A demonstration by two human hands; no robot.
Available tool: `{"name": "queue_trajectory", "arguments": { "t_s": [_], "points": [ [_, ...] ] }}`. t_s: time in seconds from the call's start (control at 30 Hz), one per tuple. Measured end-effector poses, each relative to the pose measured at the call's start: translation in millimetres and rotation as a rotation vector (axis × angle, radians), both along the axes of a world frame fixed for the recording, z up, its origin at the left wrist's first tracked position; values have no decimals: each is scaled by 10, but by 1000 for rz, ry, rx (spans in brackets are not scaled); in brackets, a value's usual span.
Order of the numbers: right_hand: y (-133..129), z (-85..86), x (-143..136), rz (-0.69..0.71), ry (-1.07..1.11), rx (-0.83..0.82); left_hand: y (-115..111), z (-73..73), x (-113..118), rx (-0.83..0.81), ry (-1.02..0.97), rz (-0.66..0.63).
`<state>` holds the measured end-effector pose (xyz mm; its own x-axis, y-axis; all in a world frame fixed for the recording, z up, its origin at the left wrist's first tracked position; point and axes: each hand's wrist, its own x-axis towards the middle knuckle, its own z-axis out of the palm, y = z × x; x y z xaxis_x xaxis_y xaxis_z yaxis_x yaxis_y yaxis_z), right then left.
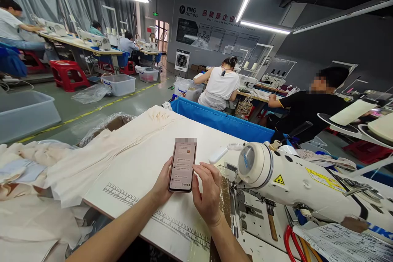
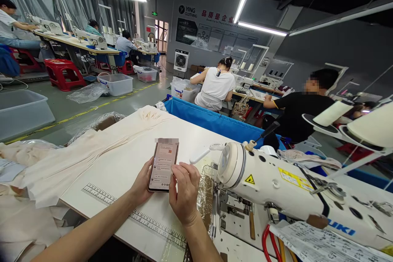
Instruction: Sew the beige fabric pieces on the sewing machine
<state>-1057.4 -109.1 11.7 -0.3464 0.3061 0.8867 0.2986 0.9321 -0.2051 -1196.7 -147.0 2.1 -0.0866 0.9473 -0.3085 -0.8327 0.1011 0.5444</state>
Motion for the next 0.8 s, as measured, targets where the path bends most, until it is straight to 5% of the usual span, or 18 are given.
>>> {"name": "queue_trajectory", "arguments": {
  "t_s": [0.8],
  "points": [
    [-24, -13, -1, -44, -54, 12, -14, -73, -19, 148, 31, -43]
  ]
}}
